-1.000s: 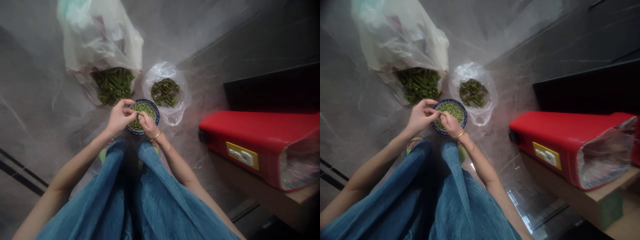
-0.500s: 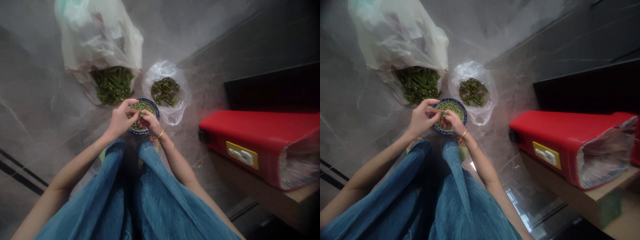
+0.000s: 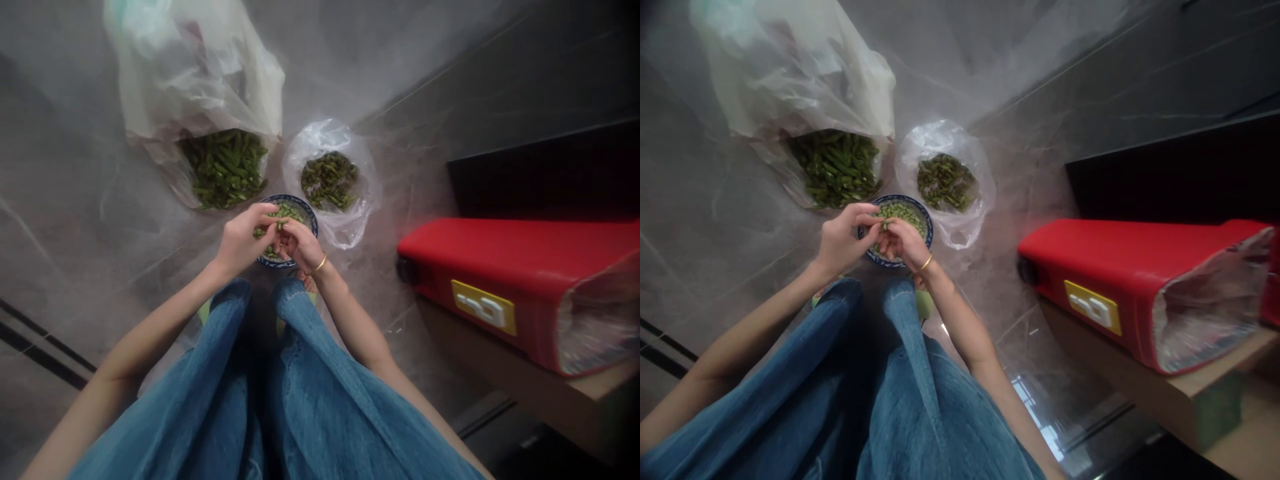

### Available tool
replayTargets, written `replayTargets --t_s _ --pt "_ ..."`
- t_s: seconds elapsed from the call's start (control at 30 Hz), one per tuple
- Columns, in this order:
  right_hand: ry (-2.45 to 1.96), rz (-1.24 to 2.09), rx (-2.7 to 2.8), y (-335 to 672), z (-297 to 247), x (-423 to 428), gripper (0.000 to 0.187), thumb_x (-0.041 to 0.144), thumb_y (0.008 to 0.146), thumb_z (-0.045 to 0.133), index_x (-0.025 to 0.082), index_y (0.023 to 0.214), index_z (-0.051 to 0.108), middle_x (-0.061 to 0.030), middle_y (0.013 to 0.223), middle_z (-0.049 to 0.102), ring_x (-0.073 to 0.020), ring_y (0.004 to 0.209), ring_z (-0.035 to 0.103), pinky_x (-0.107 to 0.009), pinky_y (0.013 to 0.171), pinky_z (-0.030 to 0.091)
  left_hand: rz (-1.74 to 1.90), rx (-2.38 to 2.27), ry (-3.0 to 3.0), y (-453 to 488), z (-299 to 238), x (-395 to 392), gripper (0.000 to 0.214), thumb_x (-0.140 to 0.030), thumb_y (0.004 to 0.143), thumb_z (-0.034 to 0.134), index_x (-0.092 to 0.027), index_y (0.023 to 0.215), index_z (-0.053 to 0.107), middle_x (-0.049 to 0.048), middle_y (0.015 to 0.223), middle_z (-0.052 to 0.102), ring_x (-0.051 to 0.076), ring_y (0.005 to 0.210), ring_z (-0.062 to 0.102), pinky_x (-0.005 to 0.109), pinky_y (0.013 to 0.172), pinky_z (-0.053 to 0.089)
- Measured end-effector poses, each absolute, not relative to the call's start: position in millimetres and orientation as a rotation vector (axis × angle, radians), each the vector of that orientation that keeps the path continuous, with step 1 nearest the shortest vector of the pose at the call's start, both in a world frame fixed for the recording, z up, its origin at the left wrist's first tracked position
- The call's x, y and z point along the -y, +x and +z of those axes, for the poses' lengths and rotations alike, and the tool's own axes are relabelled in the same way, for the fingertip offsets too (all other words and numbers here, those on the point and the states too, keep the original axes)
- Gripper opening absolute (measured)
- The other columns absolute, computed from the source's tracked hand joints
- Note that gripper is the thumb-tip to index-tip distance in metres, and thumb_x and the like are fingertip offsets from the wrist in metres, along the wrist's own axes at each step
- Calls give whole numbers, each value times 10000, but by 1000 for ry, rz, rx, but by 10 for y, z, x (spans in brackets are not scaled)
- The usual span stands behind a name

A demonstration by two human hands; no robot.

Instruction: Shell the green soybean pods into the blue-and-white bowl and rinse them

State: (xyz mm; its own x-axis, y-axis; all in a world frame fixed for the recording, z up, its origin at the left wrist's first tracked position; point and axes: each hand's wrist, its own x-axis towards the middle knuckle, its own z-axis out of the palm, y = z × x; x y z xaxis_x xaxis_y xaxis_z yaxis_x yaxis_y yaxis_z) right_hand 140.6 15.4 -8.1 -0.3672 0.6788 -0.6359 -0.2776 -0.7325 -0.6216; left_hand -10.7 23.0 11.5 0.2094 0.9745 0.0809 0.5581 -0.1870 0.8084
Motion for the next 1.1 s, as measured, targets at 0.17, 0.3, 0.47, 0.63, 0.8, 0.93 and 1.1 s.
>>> replayTargets --t_s 0.17,0.3,0.47,0.63,0.8,0.93,1.1 --pt "-1264 2150 482 1404 -118 -161 276 353 663 693 189 861 592 18 735 665 -104 614 618 -202 510 503 862 -1389 2084 -101 47 -206 194 -149 881 561 -194 1066 596 18 974 727 138 907 692 253 830 547" --pt "-1304 2084 627 1457 -183 -107 297 343 667 717 194 913 642 -18 879 731 -147 799 689 -282 728 573 838 -1490 2077 -287 -47 -347 166 -205 929 508 -216 1062 608 18 993 713 153 921 664 317 867 533" --pt "-1478 1771 1354 1686 -279 -117 243 259 735 643 197 963 698 -49 1057 730 -194 1032 659 -388 982 482 891 -1723 1947 -857 -287 -685 254 -351 968 477 -267 1197 548 -26 1131 645 198 1070 561 456 1008 447" --pt "-1997 997 1533 2161 -455 -455 225 190 830 522 154 985 681 -118 1062 693 -228 1038 603 -423 977 452 808 -1724 2158 -1026 -429 -732 417 -257 948 476 -269 1364 450 -9 1236 602 234 1162 516 479 1016 451" --pt "-2364 719 1683 2554 -674 -701 185 149 783 607 159 952 680 -148 1035 661 -273 1038 528 -465 974 403 856 -1634 2360 -741 -386 -600 431 -143 846 531 -193 1274 543 102 1150 666 278 1061 601 454 894 525" --pt "-2290 755 1618 2625 -773 -683 74 179 796 593 178 825 661 -111 931 675 -236 945 554 -431 934 420 855 -1531 2363 -557 -300 -561 388 -115 819 542 -193 1196 589 99 1080 690 253 1022 630 412 890 538" --pt "-1929 1064 1111 2620 -641 -583 193 359 750 647 178 808 611 -70 839 684 -175 798 624 -342 794 491 781 -1403 2251 -408 -38 -572 288 -141 867 503 -202 1126 614 80 1005 704 201 971 655 349 882 550"
